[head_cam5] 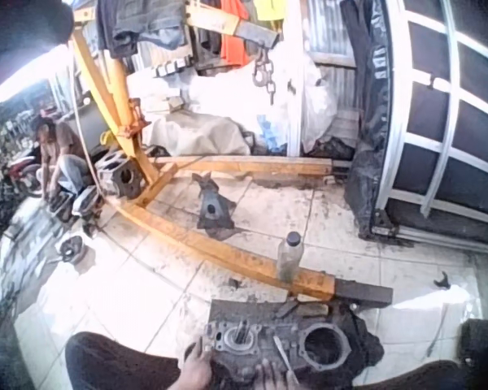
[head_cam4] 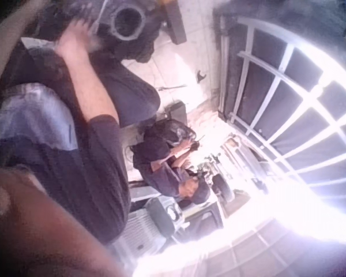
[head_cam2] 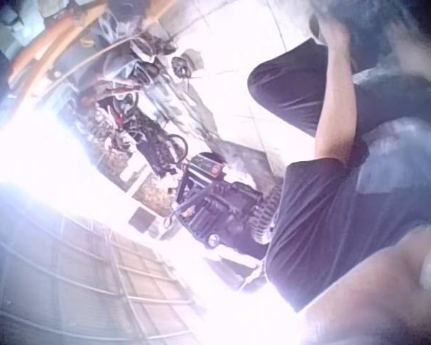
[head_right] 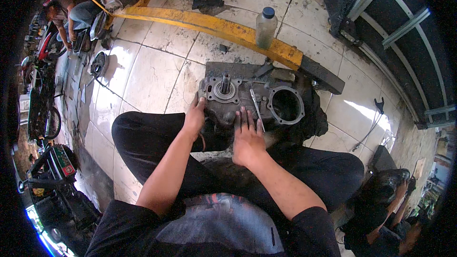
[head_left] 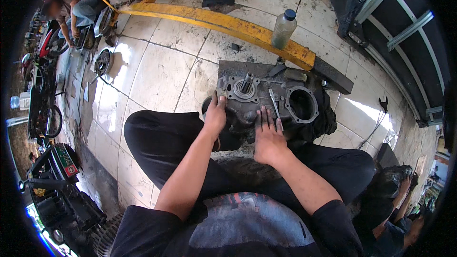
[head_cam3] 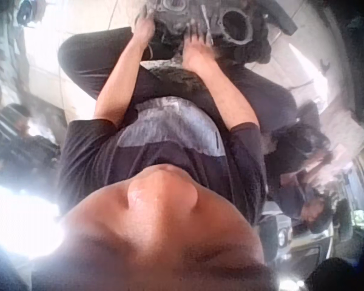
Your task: The person sits on the floor and cleans a disassembled engine casing using a rag and a scraper. They wipe the exterior surfaces and scrape the interior bore, then use a wrench to tighten bolts on the component.
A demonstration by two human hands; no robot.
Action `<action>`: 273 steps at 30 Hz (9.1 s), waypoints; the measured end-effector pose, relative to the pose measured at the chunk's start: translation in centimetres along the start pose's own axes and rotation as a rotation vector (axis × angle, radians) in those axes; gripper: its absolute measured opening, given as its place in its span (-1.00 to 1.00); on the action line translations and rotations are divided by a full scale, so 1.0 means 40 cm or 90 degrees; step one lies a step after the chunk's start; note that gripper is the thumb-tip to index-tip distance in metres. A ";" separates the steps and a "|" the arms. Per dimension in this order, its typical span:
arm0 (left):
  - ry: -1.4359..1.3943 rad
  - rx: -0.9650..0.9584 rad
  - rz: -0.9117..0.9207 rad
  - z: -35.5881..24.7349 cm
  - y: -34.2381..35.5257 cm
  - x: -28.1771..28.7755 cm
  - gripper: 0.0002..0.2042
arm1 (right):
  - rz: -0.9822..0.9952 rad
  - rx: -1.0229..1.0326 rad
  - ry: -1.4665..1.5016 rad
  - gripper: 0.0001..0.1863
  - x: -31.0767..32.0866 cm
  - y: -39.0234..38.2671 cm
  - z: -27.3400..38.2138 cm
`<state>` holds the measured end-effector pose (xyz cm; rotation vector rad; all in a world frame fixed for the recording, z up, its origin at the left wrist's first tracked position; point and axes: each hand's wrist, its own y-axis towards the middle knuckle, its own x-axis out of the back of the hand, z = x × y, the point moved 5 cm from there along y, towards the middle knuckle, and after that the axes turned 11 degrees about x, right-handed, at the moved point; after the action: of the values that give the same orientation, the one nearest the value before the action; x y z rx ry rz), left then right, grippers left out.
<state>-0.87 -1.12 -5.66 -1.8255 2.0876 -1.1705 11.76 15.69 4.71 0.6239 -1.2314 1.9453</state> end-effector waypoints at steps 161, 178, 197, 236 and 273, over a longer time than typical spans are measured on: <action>0.526 -0.573 -0.003 -0.272 -0.209 -0.035 -0.71 | -0.047 0.032 0.074 0.13 -0.003 -0.005 -0.021; 0.445 -0.458 0.035 -0.306 -0.156 0.016 -0.65 | -0.109 0.046 0.179 0.22 0.027 -0.019 -0.041; 0.481 -0.517 0.014 -0.271 -0.176 -0.055 -0.75 | -0.151 0.054 0.185 0.18 0.023 -0.011 -0.032; 0.415 -0.320 0.106 -0.356 -0.177 0.143 -0.57 | -0.284 -0.001 0.304 -0.30 0.087 0.025 -0.072; 0.438 -0.285 0.125 -0.339 -0.191 0.157 -0.46 | -0.351 0.110 0.021 -0.35 0.080 0.029 0.075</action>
<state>-4.08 -0.23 10.77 -1.4159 3.0353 -1.5236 8.94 13.72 7.66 0.9061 -0.7656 1.5892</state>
